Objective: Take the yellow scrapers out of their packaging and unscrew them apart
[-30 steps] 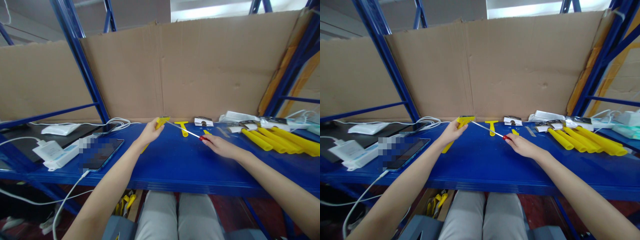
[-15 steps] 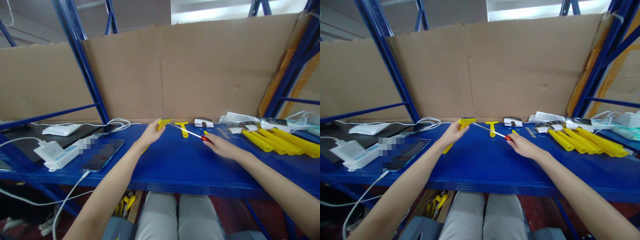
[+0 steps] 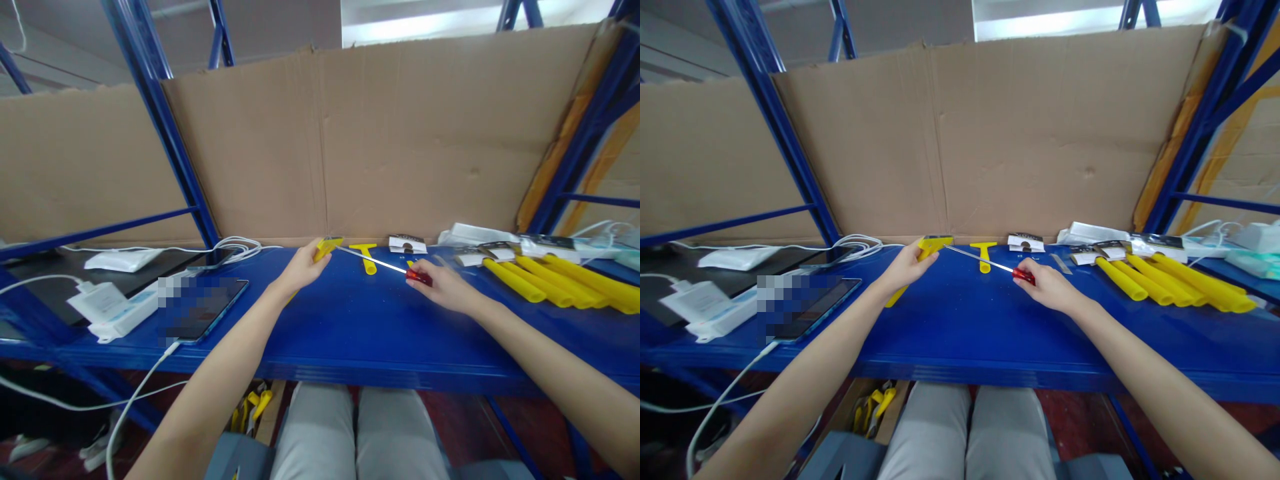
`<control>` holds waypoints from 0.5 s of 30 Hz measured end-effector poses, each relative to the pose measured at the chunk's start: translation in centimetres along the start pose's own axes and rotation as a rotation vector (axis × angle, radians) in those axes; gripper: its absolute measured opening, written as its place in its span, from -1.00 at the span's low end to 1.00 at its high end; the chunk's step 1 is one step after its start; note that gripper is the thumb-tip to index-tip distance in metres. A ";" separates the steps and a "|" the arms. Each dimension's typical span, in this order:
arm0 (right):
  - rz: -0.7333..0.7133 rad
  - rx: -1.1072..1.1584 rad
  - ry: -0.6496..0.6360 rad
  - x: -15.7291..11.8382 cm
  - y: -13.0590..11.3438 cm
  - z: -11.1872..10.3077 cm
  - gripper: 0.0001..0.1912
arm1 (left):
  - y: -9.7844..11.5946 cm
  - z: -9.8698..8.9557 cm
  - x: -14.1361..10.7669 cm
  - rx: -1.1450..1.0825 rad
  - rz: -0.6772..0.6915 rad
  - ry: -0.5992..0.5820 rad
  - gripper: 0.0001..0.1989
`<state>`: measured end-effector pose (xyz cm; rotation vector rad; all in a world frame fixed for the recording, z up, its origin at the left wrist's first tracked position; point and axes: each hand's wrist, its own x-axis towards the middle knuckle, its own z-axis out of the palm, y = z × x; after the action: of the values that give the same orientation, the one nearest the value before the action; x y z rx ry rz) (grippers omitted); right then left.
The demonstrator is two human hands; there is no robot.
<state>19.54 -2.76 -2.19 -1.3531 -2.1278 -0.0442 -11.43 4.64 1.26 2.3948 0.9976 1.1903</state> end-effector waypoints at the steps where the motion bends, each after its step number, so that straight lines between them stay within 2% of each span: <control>1: -0.003 0.005 -0.018 0.0 0.0 0.1 -0.79 | -0.1 0.0 0.0 0.000 -0.003 0.002 -0.63; 6: -0.056 0.017 -0.095 0.1 0.3 0.3 -0.78 | -0.1 0.0 0.0 0.008 0.002 0.013 -0.66; 15: -0.071 -0.015 -0.036 0.0 0.1 -0.1 -0.83 | 0.4 -0.1 0.0 0.023 0.021 0.024 -0.66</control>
<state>19.67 -2.71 -2.13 -1.2948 -2.2093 -0.0650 -11.33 4.33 1.48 2.4206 1.0010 1.2237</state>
